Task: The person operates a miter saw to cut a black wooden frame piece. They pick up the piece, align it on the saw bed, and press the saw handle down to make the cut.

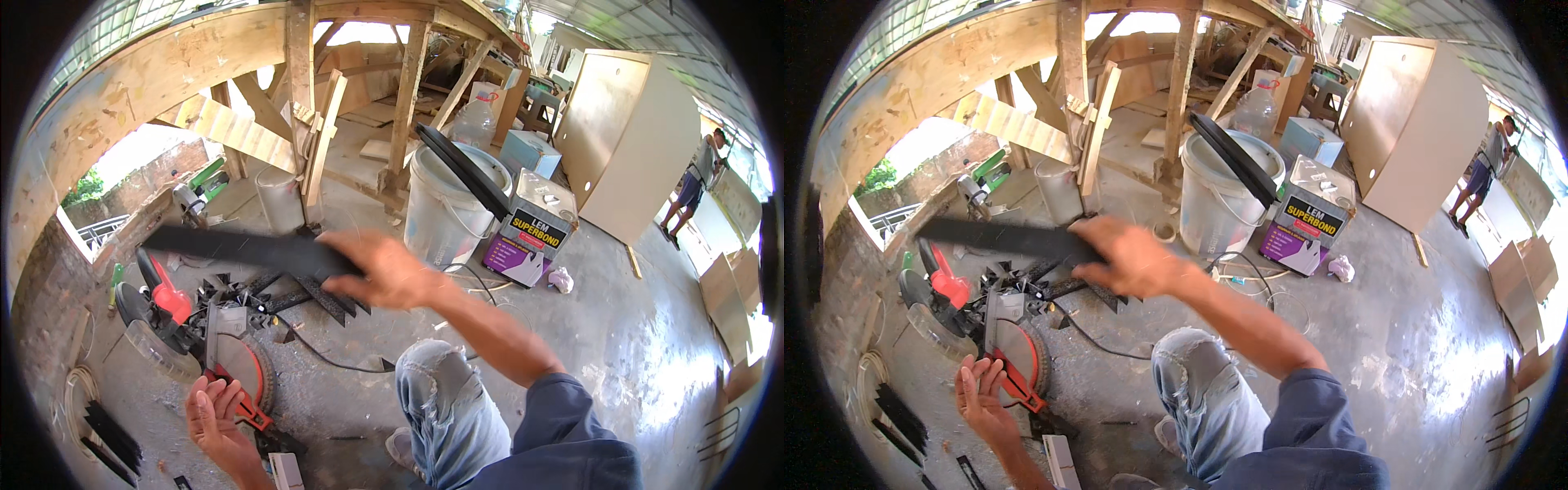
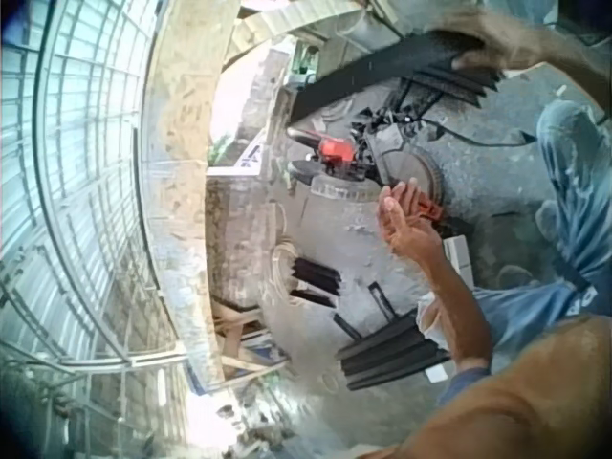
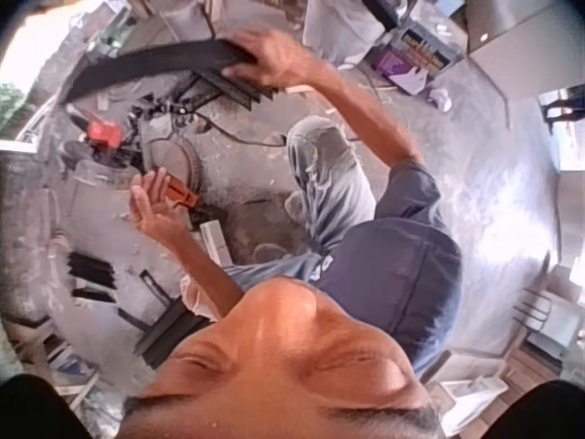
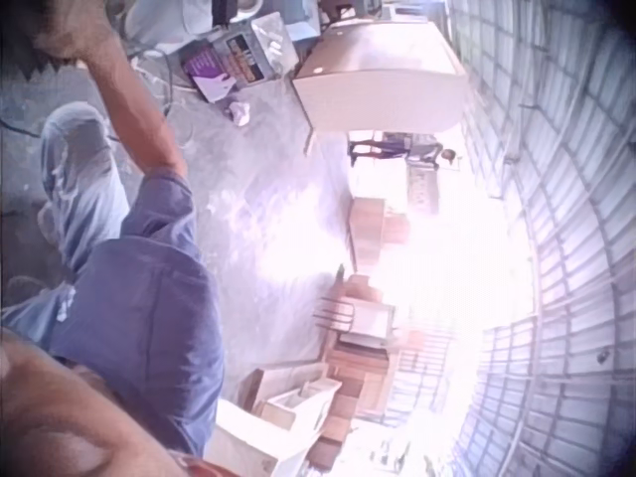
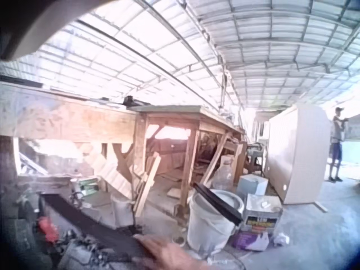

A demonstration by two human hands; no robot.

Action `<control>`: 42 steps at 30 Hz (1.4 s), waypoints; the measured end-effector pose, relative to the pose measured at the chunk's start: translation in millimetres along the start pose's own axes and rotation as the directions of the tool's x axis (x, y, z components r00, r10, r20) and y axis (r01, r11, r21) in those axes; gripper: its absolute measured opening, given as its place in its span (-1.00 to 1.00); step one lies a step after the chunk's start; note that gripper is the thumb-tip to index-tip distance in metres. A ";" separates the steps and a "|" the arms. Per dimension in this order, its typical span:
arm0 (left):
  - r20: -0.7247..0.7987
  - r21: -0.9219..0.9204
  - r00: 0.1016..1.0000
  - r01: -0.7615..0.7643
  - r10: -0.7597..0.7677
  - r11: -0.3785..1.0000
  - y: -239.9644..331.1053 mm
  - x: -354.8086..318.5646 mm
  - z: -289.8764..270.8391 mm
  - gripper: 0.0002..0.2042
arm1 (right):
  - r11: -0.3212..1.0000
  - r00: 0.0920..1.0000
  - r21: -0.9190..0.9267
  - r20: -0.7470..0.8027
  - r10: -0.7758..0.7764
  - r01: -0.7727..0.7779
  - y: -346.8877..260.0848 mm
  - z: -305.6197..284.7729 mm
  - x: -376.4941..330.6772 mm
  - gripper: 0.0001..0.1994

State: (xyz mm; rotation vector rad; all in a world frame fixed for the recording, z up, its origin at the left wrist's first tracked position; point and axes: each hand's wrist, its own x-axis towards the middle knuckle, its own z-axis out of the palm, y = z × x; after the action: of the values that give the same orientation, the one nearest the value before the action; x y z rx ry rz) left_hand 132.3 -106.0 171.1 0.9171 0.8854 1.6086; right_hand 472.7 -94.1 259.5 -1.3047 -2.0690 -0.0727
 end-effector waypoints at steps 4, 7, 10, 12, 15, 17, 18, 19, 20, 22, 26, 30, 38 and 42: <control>-0.074 -0.003 0.996 0.051 -0.051 0.999 1.6 5.9 -9.5 -0.71 | 0.901 0.945 -0.316 -0.231 0.231 -0.298 66.7 -54.2 -38.9 -0.46; -0.078 -0.030 0.993 0.086 -0.088 0.996 -3.4 5.4 -8.1 -0.69 | 0.722 0.824 -0.417 -0.407 0.395 -0.552 132.7 -102.3 -71.6 -0.50; -0.098 -0.028 0.990 0.103 -0.106 0.994 -4.9 2.8 2.5 -0.76 | 0.521 0.675 -0.430 -0.474 0.565 -0.737 186.8 -142.8 -83.5 -0.53; -0.064 -0.050 0.992 0.106 -0.109 0.993 -9.9 3.8 3.3 -0.78 | 0.434 0.608 -0.428 -0.508 0.610 -0.793 228.7 -160.3 -90.2 -0.51; -0.076 -0.027 0.991 0.105 -0.107 0.994 -9.3 6.4 0.8 -0.79 | 0.348 0.501 -0.375 -0.480 0.720 -0.859 259.6 -163.3 -87.4 -0.48; -0.082 0.010 0.991 0.106 -0.105 0.994 -10.2 7.0 -1.9 -0.77 | 0.285 0.442 -0.374 -0.454 0.774 -0.883 268.9 -160.3 -85.4 -0.48; -0.081 0.038 0.990 0.117 -0.113 0.992 -10.7 7.4 -2.6 -0.76 | 0.290 0.438 -0.362 -0.444 0.782 -0.886 270.9 -158.6 -84.9 -0.48; -0.086 0.046 0.991 0.109 -0.105 0.993 -11.4 7.9 -1.8 -0.76 | 0.299 0.440 -0.355 -0.439 0.784 -0.886 273.4 -157.3 -83.0 -0.48; -0.079 0.043 0.991 0.112 -0.109 0.993 -11.7 7.4 -0.4 -0.76 | 0.284 0.421 -0.342 -0.448 0.789 -0.896 274.0 -154.4 -79.4 -0.48; -0.070 0.046 0.991 0.120 -0.117 0.992 -13.1 7.6 1.6 -0.77 | 0.265 0.398 -0.331 -0.445 0.802 -0.906 274.6 -150.3 -72.4 -0.49; -0.074 0.045 0.989 0.129 -0.126 0.991 -15.8 8.2 4.5 -0.76 | 0.274 0.414 -0.388 -0.346 0.842 -0.880 289.3 -150.1 -60.0 -0.41; -0.061 0.041 0.989 0.138 -0.136 0.990 -17.9 9.3 4.2 -0.75 | 0.322 0.424 -0.330 -0.308 0.852 -0.887 304.9 -152.6 -54.2 -0.31; -0.045 0.046 0.989 0.146 -0.144 0.988 -23.0 11.5 -1.9 -0.74 | 0.374 0.467 -0.342 -0.245 0.850 -0.862 307.6 -155.6 -62.0 -0.24; -0.045 0.041 0.988 0.152 -0.151 0.987 -18.4 10.1 0.4 -0.75 | 0.380 0.452 -0.284 -0.261 0.853 -0.880 301.7 -156.4 -66.6 -0.22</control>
State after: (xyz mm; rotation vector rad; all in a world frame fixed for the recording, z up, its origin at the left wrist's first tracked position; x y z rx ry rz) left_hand 138.5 -92.5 156.1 0.8291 0.9992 1.4870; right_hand 816.9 -56.7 251.9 -2.4672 -1.0474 -0.0474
